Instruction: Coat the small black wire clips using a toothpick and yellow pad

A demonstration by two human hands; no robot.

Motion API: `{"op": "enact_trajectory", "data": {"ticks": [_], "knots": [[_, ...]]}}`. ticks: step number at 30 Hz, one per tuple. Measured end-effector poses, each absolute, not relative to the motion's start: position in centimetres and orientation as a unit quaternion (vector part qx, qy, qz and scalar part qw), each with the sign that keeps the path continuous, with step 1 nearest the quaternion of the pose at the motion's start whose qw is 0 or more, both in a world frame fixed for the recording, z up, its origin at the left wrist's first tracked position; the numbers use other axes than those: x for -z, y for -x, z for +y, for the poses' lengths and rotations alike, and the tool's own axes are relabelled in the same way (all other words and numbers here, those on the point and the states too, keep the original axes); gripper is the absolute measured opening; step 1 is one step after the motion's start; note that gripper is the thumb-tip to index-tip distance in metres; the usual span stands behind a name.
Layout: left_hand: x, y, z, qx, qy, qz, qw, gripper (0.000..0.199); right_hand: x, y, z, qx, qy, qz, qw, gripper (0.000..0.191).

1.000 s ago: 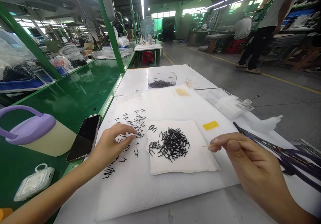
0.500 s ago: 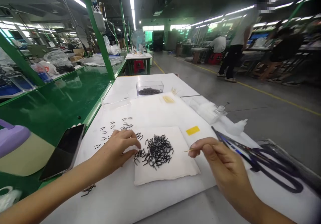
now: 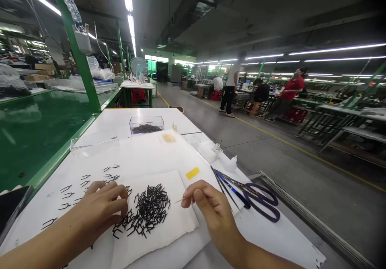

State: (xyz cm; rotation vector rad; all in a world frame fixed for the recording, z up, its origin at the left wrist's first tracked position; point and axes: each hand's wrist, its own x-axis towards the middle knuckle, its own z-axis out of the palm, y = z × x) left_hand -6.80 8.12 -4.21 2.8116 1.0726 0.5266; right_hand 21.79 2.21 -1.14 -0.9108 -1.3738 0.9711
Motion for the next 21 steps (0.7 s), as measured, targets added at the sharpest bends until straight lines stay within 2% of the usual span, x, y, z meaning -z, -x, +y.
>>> {"op": "enact_trajectory", "data": {"ticks": [11, 21], "knots": [[3.6, 5.98, 7.86, -0.173, -0.933, 0.313, -0.044, 0.032, 1.61, -21.88, 2.53, -0.459, 0.402, -0.553, 0.567, 0.037], [3.31, 5.77, 7.39, -0.166, -0.94, 0.298, -0.011, 0.032, 1.81, -21.91, 2.61, -0.474, 0.411, -0.542, 0.559, 0.04]]}}
